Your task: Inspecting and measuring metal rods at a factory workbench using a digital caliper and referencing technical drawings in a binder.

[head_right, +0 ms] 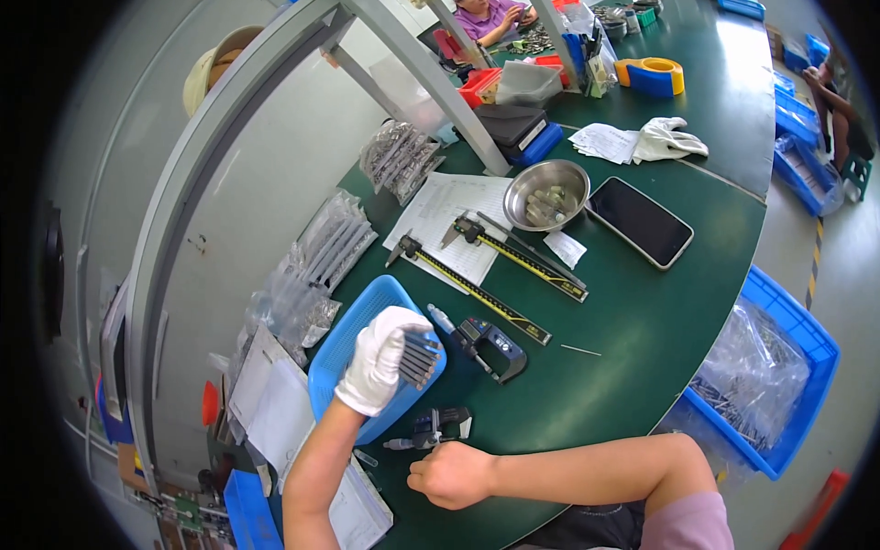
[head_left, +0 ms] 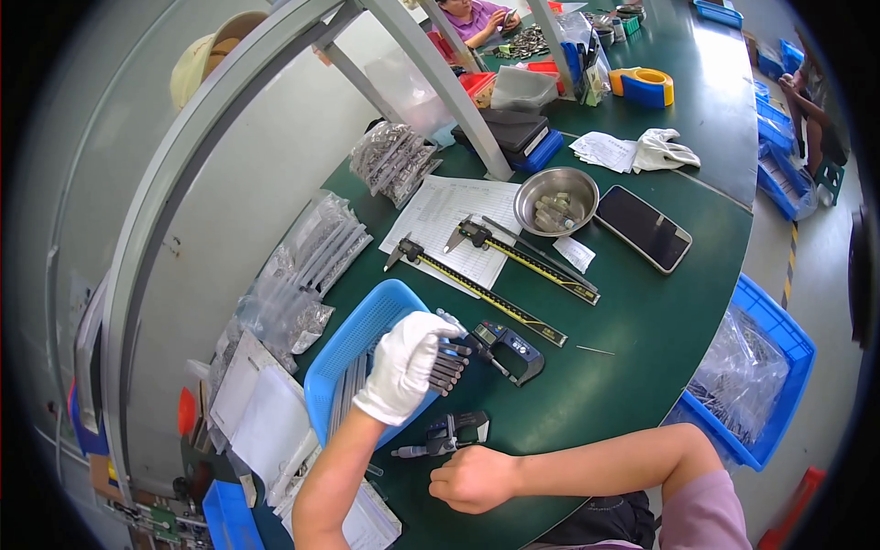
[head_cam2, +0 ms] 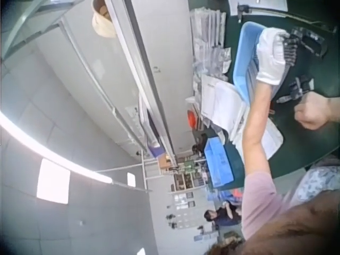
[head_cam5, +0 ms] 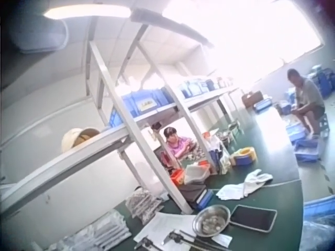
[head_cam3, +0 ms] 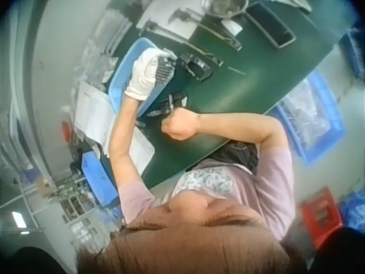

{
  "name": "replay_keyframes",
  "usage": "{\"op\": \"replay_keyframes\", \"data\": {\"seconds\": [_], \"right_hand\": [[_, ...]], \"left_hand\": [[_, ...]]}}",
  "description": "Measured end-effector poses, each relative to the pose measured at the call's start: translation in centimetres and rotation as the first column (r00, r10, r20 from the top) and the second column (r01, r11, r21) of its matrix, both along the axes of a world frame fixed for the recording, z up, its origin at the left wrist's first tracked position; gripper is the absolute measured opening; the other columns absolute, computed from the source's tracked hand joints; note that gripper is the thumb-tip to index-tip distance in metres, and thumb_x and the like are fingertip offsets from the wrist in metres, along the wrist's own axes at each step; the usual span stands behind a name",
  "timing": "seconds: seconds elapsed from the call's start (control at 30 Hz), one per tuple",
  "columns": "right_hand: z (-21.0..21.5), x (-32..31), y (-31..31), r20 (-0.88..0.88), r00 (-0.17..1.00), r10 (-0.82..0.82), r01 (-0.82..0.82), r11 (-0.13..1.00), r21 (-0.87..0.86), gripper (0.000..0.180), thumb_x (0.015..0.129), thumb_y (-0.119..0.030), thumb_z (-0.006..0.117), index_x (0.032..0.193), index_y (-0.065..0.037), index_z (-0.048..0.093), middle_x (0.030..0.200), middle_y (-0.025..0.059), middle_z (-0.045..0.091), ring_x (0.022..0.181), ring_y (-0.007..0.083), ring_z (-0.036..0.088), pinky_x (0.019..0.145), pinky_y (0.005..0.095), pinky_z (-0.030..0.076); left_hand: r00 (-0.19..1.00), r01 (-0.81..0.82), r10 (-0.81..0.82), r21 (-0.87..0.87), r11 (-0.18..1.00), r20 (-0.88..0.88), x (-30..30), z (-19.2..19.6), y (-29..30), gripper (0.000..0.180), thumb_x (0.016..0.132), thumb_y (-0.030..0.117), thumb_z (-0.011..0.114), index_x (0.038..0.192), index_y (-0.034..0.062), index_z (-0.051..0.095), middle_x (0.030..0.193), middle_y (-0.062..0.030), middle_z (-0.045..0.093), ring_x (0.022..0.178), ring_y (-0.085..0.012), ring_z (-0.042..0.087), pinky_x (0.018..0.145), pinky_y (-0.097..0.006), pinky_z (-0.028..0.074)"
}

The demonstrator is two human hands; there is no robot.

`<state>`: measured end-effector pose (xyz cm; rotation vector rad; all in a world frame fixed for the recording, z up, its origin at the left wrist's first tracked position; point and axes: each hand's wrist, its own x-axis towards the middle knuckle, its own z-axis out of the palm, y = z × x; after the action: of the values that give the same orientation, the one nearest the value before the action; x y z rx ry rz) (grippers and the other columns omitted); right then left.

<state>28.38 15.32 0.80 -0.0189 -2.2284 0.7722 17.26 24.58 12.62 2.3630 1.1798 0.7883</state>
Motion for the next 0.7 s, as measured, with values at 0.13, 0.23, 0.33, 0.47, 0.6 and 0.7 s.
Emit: {"op": "replay_keyframes", "data": {"seconds": [0.13,0.23,0.33,0.47,0.6,0.7], "right_hand": [[0.1,0.2,-0.1,0.059,0.998,0.031,-0.028,0.998,-0.054,0.011,0.072,-0.013,0.053,0.075,-0.003,0.049,0.069,0.0111,0.051,0.061,0.0304,0.056,0.055,0.0418,0.046],[-0.2,0.4,-0.2,0.057,0.998,0.037,-0.032,0.996,-0.084,0.011,0.073,-0.014,0.053,0.074,-0.004,0.049,0.069,0.0108,0.051,0.062,0.0302,0.056,0.055,0.0415,0.046],[0.4,0.2,-0.3,0.073,0.996,0.051,-0.047,0.997,-0.065,0.011,0.074,-0.014,0.053,0.073,-0.004,0.048,0.069,0.0100,0.051,0.061,0.0293,0.056,0.053,0.0409,0.046],[-0.3,-0.1,-0.5,0.038,0.997,0.060,-0.057,0.996,-0.075,0.011,0.074,-0.015,0.054,0.074,-0.005,0.048,0.069,0.0090,0.051,0.060,0.0285,0.056,0.051,0.0400,0.046],[-0.3,0.1,-0.5,0.043,0.999,0.031,-0.027,0.995,-0.092,0.010,0.075,-0.015,0.054,0.075,-0.006,0.050,0.070,0.0084,0.051,0.059,0.0284,0.056,0.050,0.0392,0.045],[-0.3,0.2,-0.3,0.046,0.999,0.025,-0.020,0.995,-0.100,0.010,0.075,-0.016,0.054,0.076,-0.006,0.051,0.070,0.0084,0.051,0.060,0.0287,0.056,0.050,0.0392,0.045]], "left_hand": [[0.897,-0.072,0.090,0.059,0.996,-0.433,-3.6,3.4,-3.6,0.031,0.075,0.019,0.063,0.102,0.0055,0.056,0.100,-0.0119,0.058,0.095,-0.0302,0.056,0.084,-0.037,0.044],[0.659,-0.237,0.132,-0.037,0.971,-0.740,-5.5,5.0,-8.4,0.056,0.068,0.032,0.070,0.113,0.0042,0.052,0.115,-0.0147,0.052,0.107,-0.0305,0.050,0.093,-0.038,0.039],[0.547,-0.298,0.146,-0.029,0.954,-0.825,-7.0,4.0,-12.2,0.051,0.070,0.029,0.068,0.112,0.0045,0.053,0.110,-0.0139,0.053,0.101,-0.0288,0.053,0.085,-0.037,0.045],[0.577,-0.264,0.395,0.295,0.919,-0.715,-8.3,0.7,-14.0,0.028,0.070,0.014,0.066,0.098,0.0098,0.061,0.078,-0.0069,0.055,0.073,-0.0256,0.056,0.060,-0.036,0.048],[0.441,-0.234,0.470,0.408,0.883,-0.764,-8.3,0.1,-14.9,0.025,0.071,0.014,0.064,0.096,0.0093,0.062,0.069,-0.0056,0.051,0.064,-0.0232,0.055,0.053,-0.035,0.046],[0.344,-0.066,0.465,0.473,0.879,-0.816,-8.6,0.0,-14.9,0.022,0.073,0.013,0.061,0.095,0.0083,0.061,0.064,-0.0045,0.047,0.057,-0.0207,0.053,0.048,-0.033,0.044]]}}
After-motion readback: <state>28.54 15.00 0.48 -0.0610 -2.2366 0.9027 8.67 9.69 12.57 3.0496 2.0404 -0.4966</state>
